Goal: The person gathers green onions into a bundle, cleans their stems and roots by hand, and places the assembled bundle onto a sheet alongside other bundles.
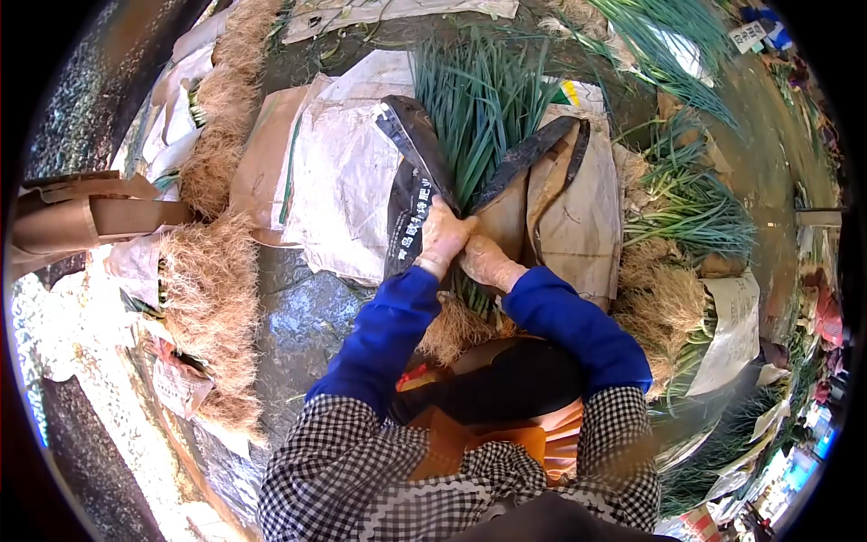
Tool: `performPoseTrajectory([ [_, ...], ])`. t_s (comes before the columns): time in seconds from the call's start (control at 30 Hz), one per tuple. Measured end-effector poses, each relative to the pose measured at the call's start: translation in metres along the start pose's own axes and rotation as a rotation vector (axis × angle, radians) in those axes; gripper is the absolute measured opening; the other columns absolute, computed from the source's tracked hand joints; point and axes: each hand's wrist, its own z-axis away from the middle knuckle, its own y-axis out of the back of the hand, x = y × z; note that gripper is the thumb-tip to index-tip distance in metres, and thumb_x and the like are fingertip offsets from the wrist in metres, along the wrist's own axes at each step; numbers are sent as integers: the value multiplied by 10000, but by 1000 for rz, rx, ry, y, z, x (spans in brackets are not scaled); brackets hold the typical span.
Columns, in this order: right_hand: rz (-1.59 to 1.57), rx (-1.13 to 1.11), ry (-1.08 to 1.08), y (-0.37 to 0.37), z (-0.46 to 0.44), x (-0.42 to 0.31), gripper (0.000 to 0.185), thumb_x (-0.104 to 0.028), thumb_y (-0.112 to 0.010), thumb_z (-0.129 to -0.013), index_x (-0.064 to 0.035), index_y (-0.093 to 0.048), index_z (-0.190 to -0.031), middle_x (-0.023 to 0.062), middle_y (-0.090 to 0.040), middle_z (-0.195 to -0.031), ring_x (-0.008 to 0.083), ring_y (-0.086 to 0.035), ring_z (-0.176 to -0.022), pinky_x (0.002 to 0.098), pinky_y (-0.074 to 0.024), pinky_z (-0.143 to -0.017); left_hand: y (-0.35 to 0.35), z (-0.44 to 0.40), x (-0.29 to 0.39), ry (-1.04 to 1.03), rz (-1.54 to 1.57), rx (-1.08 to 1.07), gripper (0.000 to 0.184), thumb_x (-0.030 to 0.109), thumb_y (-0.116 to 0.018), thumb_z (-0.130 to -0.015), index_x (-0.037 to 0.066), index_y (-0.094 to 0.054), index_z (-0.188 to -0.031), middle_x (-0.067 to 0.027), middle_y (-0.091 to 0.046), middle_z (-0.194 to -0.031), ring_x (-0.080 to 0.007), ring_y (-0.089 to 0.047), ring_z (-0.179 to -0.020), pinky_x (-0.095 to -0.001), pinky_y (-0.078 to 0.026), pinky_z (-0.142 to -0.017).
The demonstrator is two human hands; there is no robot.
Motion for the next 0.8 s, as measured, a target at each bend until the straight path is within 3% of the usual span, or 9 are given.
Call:
performPoseTrajectory([
  [0.13,246,180,204,23,10,17,326,-134,-492,-814,-44,-495,-1127,169,-571,-970,312,-557,-822,344,-452,-822,7,-24,-43,-89,192,-113,707,226,-748,-655,-59,-395,-1196,-185,-583,-1060,-270,-570,-965,-334,-432,-865],
  [0.2,132,256,14,43,28,34,388,-125,-509,-788,-22,-481,-1161,186,-576,-1024,301,-573,-871,355,-456,-813,52,-11,-48,-42,765,-283,617,144,-711,-717,-39,-403,-1219,-131,-554,-1120,-218,-515,-1009,-301,-390,-907],
  [0.27,311,550,213,69,56,59,464,-147,-519,-787,-12,-438,-1224,207,-578,-1032,325,-579,-866,367,-464,-774,84,4,-49,-19,517,-63,590,126,-678,-749,-31,-393,-1242,-120,-545,-1125,-220,-512,-1000,-297,-388,-908],
  [0.33,324,626,37,85,90,108,487,-167,-526,-789,-8,-428,-1239,209,-570,-1057,339,-568,-875,380,-457,-772,86,1,-73,-73,827,-85,597,152,-651,-772,-37,-365,-1261,-141,-526,-1165,-229,-497,-1037,-308,-372,-928],
  [0.4,415,517,-533,108,102,78,505,-175,-556,-786,-24,-431,-1251,191,-563,-1084,315,-573,-881,385,-455,-774,93,-5,-82,-82,716,-79,580,139,-631,-786,-37,-360,-1268,-147,-515,-1178,-234,-482,-1060,-307,-356,-944],
  [0.43,961,866,-155,99,102,86,487,-218,-592,-781,-60,-472,-1226,168,-594,-1037,289,-593,-848,382,-468,-744,101,-4,-71,-80,730,-122,587,144,-630,-786,-44,-356,-1271,-155,-510,-1185,-244,-477,-1071,-304,-351,-949],
  [0.53,582,561,300,78,79,11,352,-289,-598,-787,-93,-552,-1076,77,-579,-745,201,-562,-695,383,-463,-635,102,-7,-70,-147,541,-103,605,174,-630,-782,-60,-356,-1268,-189,-499,-1193,-274,-465,-1095,-297,-341,-957],
  [0.6,640,-76,215,41,55,-10,391,-363,-588,-805,-112,-553,-1104,43,-522,-684,165,-507,-640,344,-448,-604,105,2,-51,-228,364,7,548,165,-627,-782,-64,-410,-1229,-170,-533,-1143,-246,-504,-1017,-288,-379,-912],
  [0.8,725,-178,185,1,9,6,217,-295,-506,-856,-114,-623,-832,72,-528,-613,207,-551,-583,329,-481,-531,92,-8,-72,-138,430,-61,596,179,-642,-768,-56,-384,-1250,-171,-512,-1162,-249,-477,-1048,-286,-352,-930],
])
